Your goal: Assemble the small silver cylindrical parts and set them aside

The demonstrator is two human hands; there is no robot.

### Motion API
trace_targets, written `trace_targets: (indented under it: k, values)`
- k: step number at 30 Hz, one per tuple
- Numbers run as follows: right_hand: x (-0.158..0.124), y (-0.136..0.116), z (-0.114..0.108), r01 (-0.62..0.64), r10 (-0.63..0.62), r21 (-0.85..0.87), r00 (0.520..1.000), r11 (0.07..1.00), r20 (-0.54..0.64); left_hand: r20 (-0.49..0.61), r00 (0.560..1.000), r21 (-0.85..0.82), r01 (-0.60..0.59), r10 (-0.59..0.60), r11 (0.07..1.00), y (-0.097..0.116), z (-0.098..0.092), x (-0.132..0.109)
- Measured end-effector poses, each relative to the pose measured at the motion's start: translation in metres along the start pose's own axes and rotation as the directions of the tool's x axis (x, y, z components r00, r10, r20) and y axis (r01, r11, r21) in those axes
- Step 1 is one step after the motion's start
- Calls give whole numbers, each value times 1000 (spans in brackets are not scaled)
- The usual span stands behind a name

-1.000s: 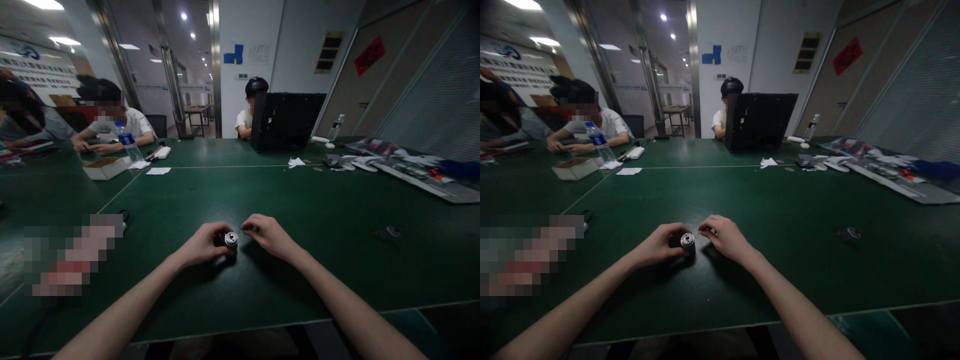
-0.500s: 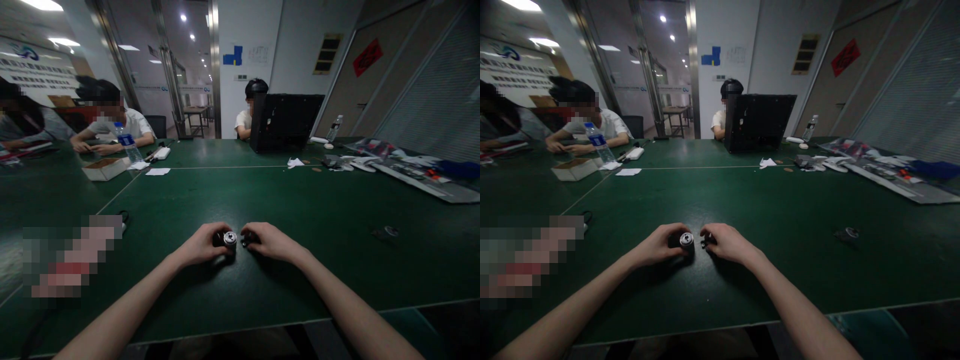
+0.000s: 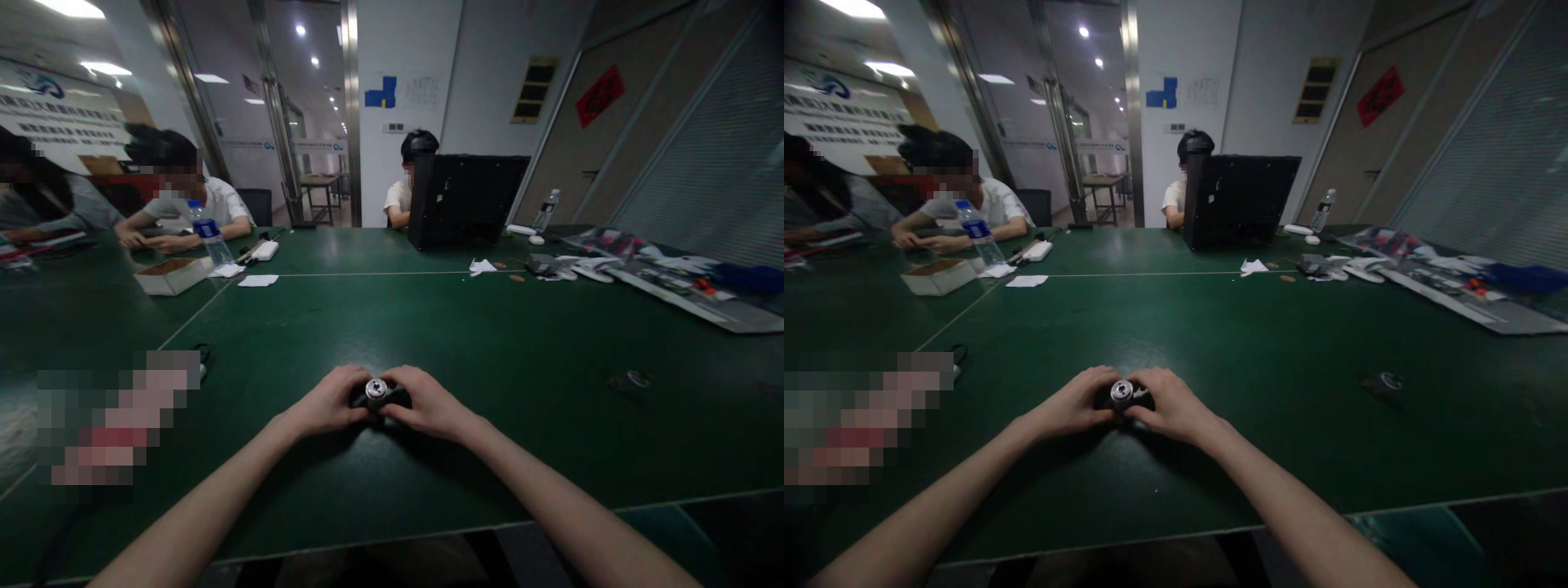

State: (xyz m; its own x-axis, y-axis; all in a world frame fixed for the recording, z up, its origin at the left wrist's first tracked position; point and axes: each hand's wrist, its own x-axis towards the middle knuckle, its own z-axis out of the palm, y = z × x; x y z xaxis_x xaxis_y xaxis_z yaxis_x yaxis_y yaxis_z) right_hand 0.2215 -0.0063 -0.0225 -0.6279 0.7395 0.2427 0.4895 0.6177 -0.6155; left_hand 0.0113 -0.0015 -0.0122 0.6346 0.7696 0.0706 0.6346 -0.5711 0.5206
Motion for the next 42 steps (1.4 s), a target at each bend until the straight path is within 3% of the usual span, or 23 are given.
trace_targets:
  k: [4, 9, 19, 29, 42]
  values:
    - [1, 3, 5, -23, 23, 23, 1000, 999, -19, 18, 1000, -37, -8, 9, 999, 2, -2, 0]
    - [3, 6, 2, -80, 86, 240, 996, 967, -14, -21, 1000, -88, -7, 5, 996, 3, -4, 0]
    - [6, 1, 2, -207, 230, 595, 972, 776, 39, -28, 999, -182, -23, 18, 983, 10, -11, -5]
    - [6, 6, 6, -258, 267, 606, 961, 753, 78, -24, 999, -170, -40, 37, 985, 6, -8, -3]
    - [3, 1, 6, -133, 148, 478, 989, 868, 7, -14, 996, -3, -88, 88, 996, 4, -3, -3]
